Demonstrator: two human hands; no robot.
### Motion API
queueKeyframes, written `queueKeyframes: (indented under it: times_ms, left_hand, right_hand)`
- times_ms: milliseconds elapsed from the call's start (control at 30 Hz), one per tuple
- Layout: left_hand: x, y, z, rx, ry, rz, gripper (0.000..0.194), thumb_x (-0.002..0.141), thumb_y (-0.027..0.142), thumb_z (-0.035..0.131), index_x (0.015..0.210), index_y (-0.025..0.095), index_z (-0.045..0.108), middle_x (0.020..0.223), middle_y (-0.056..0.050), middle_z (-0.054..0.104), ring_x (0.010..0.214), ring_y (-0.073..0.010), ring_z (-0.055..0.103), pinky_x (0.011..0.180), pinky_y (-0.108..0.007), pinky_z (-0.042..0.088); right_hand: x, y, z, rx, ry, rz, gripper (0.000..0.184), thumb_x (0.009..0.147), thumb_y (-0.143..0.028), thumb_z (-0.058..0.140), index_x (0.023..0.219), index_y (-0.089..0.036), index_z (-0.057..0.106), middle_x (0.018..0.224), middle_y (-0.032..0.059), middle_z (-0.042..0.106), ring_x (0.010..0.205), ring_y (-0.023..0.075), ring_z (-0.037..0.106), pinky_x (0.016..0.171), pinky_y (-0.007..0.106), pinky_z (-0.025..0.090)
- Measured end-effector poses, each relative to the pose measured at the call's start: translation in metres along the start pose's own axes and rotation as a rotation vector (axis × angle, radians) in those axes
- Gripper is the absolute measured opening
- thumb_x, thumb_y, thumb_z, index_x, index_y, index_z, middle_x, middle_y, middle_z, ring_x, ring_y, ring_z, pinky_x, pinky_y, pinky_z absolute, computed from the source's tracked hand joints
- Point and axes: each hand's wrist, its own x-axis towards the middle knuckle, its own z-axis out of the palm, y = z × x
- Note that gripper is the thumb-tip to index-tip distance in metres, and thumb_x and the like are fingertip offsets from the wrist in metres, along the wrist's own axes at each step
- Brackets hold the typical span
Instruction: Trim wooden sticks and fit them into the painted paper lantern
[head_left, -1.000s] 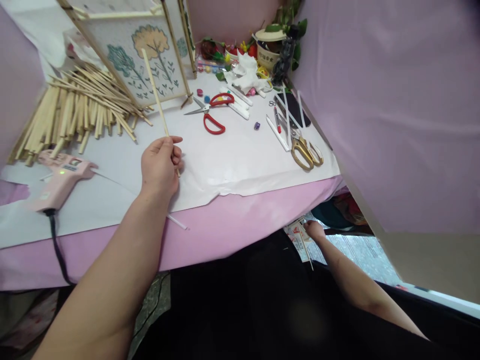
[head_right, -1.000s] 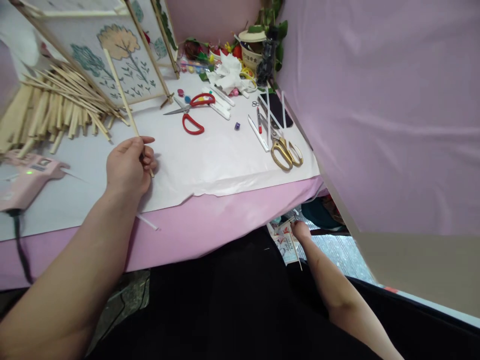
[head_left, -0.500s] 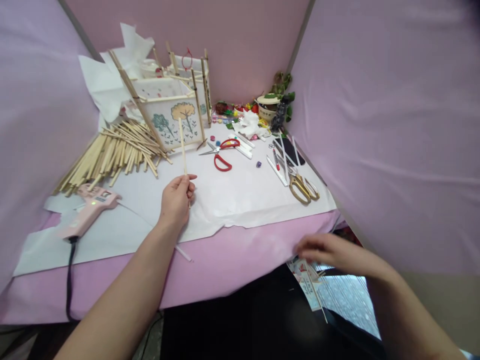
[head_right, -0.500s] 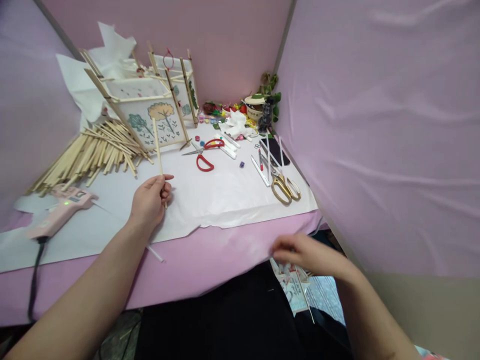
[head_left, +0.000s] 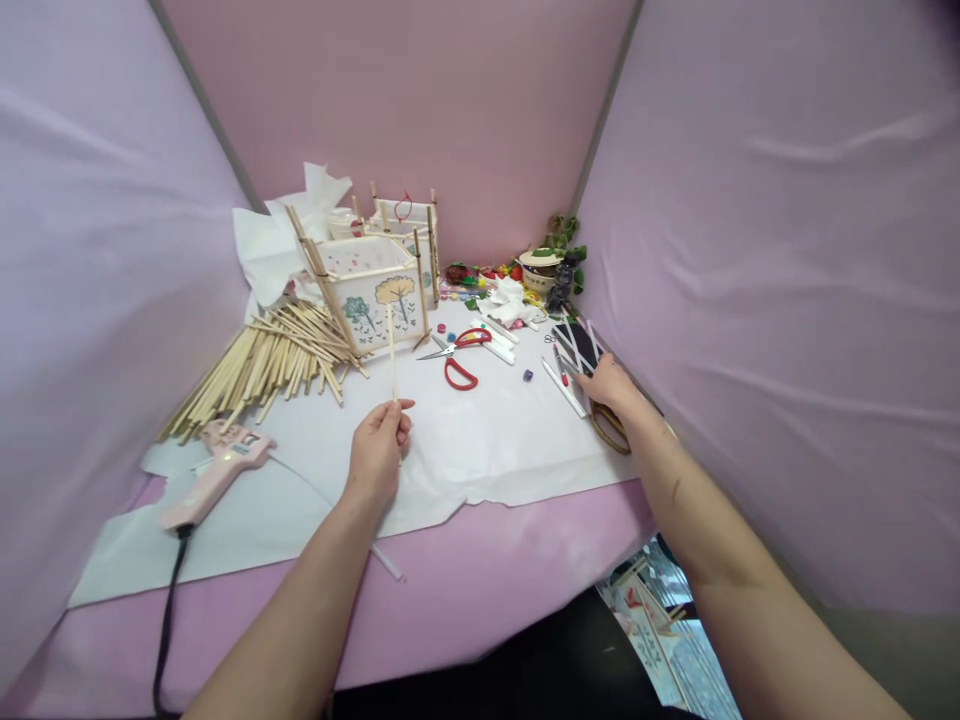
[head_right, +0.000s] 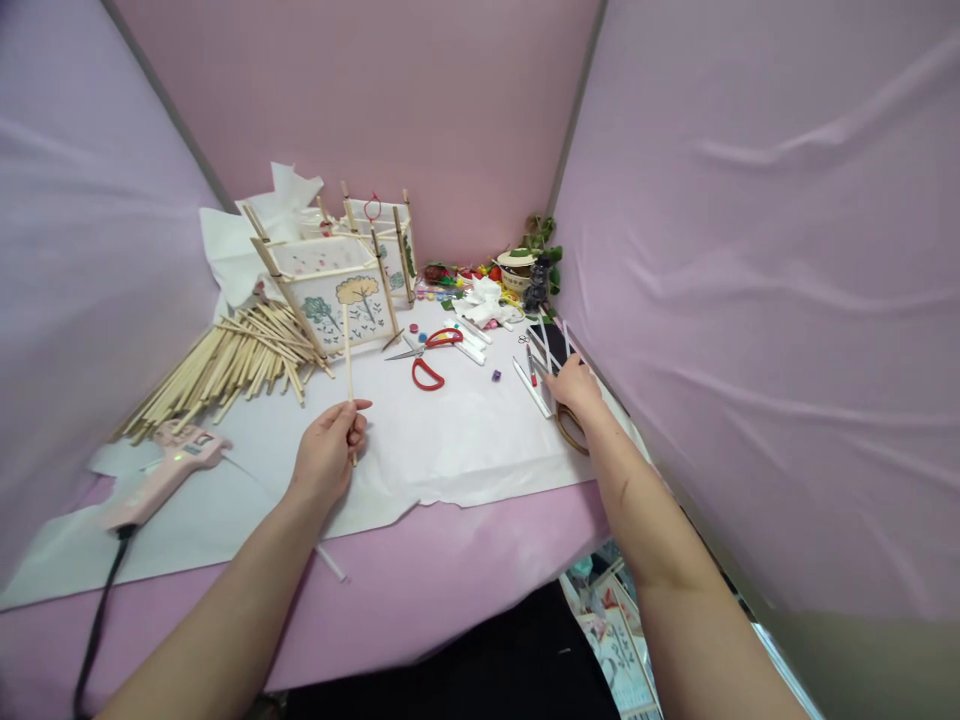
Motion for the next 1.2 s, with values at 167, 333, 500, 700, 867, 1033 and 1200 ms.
queueKeyframes:
  times_ms: [167,333,500,700,867,1033,1200]
  left_hand:
    - [0.0,0.002,0.0,0.002,-0.004,-0.012,0.023,0.076,0.036,0.061,0.087,0.016,0.063,0.06,0.003,0.045,0.045,-0.0057,0.034,0.041,-0.018,0.024]
    - [0.0,0.001,-0.001,0.008,0.002,-0.009,0.025,0.076,0.038,0.062,0.088,0.016,0.063,0.06,0.004,0.045,0.045,-0.0056,0.034,0.041,-0.019,0.024]
    - [0.0,0.0,-0.003,0.006,-0.015,0.001,0.025,0.077,0.038,0.061,0.089,0.016,0.063,0.06,0.004,0.044,0.046,-0.0052,0.033,0.042,-0.018,0.023]
    - [-0.001,0.001,-0.002,-0.003,-0.007,-0.001,0.027,0.075,0.039,0.062,0.087,0.015,0.063,0.058,0.004,0.044,0.044,-0.0054,0.033,0.041,-0.019,0.022]
    - [0.0,-0.002,-0.003,-0.001,-0.006,0.009,0.027,0.075,0.04,0.062,0.088,0.016,0.063,0.06,0.004,0.045,0.045,-0.0053,0.033,0.041,-0.019,0.021]
    - [0.0,-0.006,-0.006,-0.018,-0.015,0.011,0.027,0.076,0.04,0.06,0.088,0.017,0.062,0.06,0.004,0.043,0.043,-0.0055,0.03,0.04,-0.02,0.016]
    - [0.001,-0.008,-0.007,-0.018,-0.006,0.015,0.029,0.076,0.043,0.06,0.088,0.016,0.062,0.06,0.003,0.043,0.043,-0.006,0.03,0.041,-0.021,0.016]
  right_hand:
    - [0.012,0.005,0.003,0.037,-0.036,-0.035,0.052,0.08,-0.031,0.058,0.123,-0.008,0.044,0.111,0.022,0.063,0.098,0.0303,0.063,0.081,0.036,0.048]
    - [0.016,0.008,-0.001,0.067,-0.042,-0.046,0.049,0.078,-0.026,0.061,0.121,-0.008,0.049,0.113,0.0213,0.063,0.101,0.0296,0.062,0.082,0.034,0.047]
    - [0.015,0.013,0.001,0.09,-0.008,-0.037,0.041,0.078,-0.015,0.053,0.118,-0.008,0.053,0.11,0.0203,0.064,0.1,0.03,0.062,0.081,0.035,0.048]
    - [0.005,0.016,-0.012,0.118,0.121,-0.013,0.043,0.081,-0.011,0.043,0.123,-0.004,0.05,0.11,0.024,0.063,0.102,0.0307,0.061,0.085,0.036,0.046]
    - [-0.012,0.017,-0.04,0.179,0.216,-0.106,0.049,0.086,-0.013,0.038,0.134,-0.007,0.042,0.116,0.02,0.061,0.106,0.0266,0.059,0.089,0.034,0.044]
    - [-0.017,0.022,-0.044,0.302,0.305,-0.181,0.048,0.089,-0.022,0.041,0.135,-0.009,0.042,0.105,0.0181,0.065,0.092,0.0254,0.062,0.08,0.035,0.045]
    - [0.008,0.032,-0.038,0.165,0.384,-0.204,0.046,0.087,-0.021,0.046,0.132,-0.01,0.047,0.11,0.022,0.064,0.099,0.0266,0.06,0.079,0.034,0.04]
